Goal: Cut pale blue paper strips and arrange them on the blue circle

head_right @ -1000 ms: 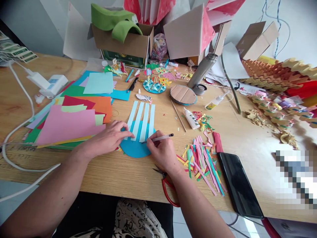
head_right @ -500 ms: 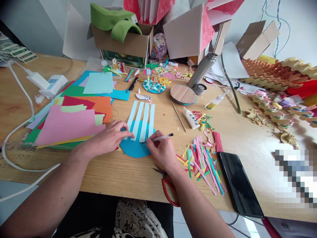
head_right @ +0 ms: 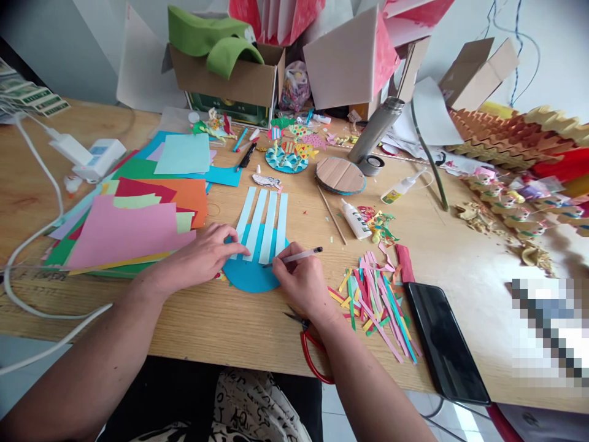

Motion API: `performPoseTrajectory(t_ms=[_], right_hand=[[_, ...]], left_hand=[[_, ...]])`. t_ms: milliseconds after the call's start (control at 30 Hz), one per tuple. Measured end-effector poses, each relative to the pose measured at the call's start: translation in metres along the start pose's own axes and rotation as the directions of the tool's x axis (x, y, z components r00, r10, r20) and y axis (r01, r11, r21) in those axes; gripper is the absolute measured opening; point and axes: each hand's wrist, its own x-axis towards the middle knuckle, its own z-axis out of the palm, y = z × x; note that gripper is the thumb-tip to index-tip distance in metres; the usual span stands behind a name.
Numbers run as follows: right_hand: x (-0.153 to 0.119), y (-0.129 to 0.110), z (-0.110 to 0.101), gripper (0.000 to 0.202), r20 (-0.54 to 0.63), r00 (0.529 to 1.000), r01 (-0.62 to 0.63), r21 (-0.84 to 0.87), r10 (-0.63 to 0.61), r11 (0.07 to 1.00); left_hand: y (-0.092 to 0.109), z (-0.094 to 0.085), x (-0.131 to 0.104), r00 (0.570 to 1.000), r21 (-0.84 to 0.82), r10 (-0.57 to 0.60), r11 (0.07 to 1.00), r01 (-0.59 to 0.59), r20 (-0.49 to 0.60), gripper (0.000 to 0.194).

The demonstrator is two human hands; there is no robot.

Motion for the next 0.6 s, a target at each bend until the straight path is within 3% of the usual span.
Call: performPoseTrajectory(t_ms=[600], right_hand=[[0.0013, 0.002, 0.0, 0.014, 0.001, 1.0, 0.01, -0.01, -0.01, 1.0]], left_hand=[[0.0009, -0.0011, 0.0002, 1.0, -0.006, -0.011, 1.0, 0.011, 0.012, 0.041]])
